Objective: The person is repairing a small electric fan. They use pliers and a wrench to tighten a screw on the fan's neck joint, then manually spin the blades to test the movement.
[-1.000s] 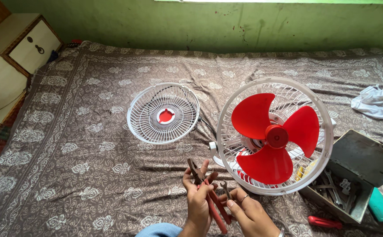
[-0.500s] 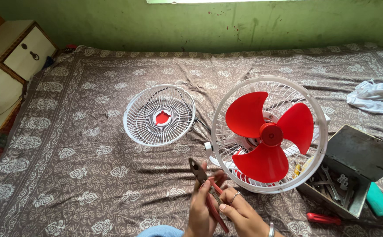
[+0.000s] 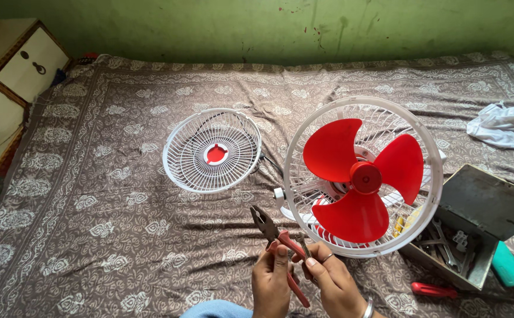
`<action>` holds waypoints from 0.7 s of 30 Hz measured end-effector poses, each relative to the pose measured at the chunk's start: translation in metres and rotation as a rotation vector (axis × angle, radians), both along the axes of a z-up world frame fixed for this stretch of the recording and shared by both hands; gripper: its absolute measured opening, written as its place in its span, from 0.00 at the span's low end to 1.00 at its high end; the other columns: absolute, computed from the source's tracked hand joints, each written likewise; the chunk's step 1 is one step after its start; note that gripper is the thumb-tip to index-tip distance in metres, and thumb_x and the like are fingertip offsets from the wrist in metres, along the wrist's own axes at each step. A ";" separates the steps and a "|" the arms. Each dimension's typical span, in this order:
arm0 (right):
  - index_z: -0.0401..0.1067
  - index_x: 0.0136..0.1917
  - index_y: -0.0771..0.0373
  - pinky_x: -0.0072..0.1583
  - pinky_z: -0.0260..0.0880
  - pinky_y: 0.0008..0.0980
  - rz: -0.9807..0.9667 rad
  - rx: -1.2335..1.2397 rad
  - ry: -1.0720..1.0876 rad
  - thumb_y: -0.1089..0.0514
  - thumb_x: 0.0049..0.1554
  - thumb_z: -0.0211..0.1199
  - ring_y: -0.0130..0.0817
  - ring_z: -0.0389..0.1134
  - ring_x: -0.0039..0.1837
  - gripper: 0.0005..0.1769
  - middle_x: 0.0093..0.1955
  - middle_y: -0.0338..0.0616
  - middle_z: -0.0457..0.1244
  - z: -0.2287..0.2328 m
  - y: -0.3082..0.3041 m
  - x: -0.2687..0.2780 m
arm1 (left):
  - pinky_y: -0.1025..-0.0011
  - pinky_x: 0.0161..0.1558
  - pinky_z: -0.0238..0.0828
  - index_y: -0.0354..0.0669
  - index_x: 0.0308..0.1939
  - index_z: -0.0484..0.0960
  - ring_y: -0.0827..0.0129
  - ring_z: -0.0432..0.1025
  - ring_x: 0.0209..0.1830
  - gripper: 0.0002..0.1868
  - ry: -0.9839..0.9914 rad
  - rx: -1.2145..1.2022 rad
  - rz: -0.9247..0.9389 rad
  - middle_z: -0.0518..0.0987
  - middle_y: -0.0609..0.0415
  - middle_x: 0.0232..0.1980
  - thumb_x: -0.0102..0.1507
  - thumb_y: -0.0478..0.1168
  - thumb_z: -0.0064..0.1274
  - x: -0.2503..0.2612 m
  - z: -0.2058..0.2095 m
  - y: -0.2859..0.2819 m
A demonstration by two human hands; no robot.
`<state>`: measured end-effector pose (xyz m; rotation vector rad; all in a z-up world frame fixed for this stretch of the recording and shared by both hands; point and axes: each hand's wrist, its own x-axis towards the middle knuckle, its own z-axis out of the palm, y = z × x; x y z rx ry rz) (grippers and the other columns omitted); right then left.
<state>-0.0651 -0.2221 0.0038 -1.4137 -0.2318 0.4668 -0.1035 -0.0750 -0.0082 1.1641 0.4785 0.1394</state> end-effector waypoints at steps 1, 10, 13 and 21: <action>0.71 0.54 0.66 0.43 0.60 0.24 -0.008 0.026 0.031 0.58 0.62 0.51 0.22 0.56 0.39 0.12 0.36 0.35 0.58 -0.001 -0.001 0.000 | 0.76 0.27 0.62 0.39 0.61 0.82 0.78 0.64 0.25 0.25 -0.012 0.064 -0.024 0.72 0.61 0.28 0.68 0.52 0.53 0.000 0.004 0.000; 0.73 0.50 0.65 0.35 0.51 0.24 -0.201 -0.153 -0.041 0.56 0.63 0.49 0.21 0.52 0.31 0.14 0.30 0.34 0.56 0.041 -0.022 0.007 | 0.76 0.24 0.59 0.45 0.64 0.83 0.80 0.64 0.20 0.23 0.014 0.285 -0.171 0.69 0.62 0.22 0.66 0.47 0.57 -0.002 0.037 0.001; 0.73 0.48 0.65 0.37 0.55 0.22 -0.262 -0.232 -0.173 0.57 0.63 0.48 0.19 0.56 0.34 0.14 0.32 0.35 0.60 0.057 -0.037 0.011 | 0.76 0.26 0.59 0.38 0.54 0.82 0.80 0.63 0.22 0.17 -0.189 0.462 -0.191 0.68 0.61 0.24 0.68 0.47 0.58 -0.003 0.031 -0.002; 0.66 0.48 0.66 0.32 0.51 0.25 -0.383 -0.084 0.063 0.56 0.65 0.45 0.24 0.52 0.30 0.13 0.31 0.43 0.60 0.070 -0.065 0.035 | 0.75 0.34 0.68 0.40 0.65 0.83 0.76 0.69 0.34 0.36 -0.319 0.261 -0.266 0.75 0.58 0.36 0.69 0.63 0.40 0.000 0.022 0.000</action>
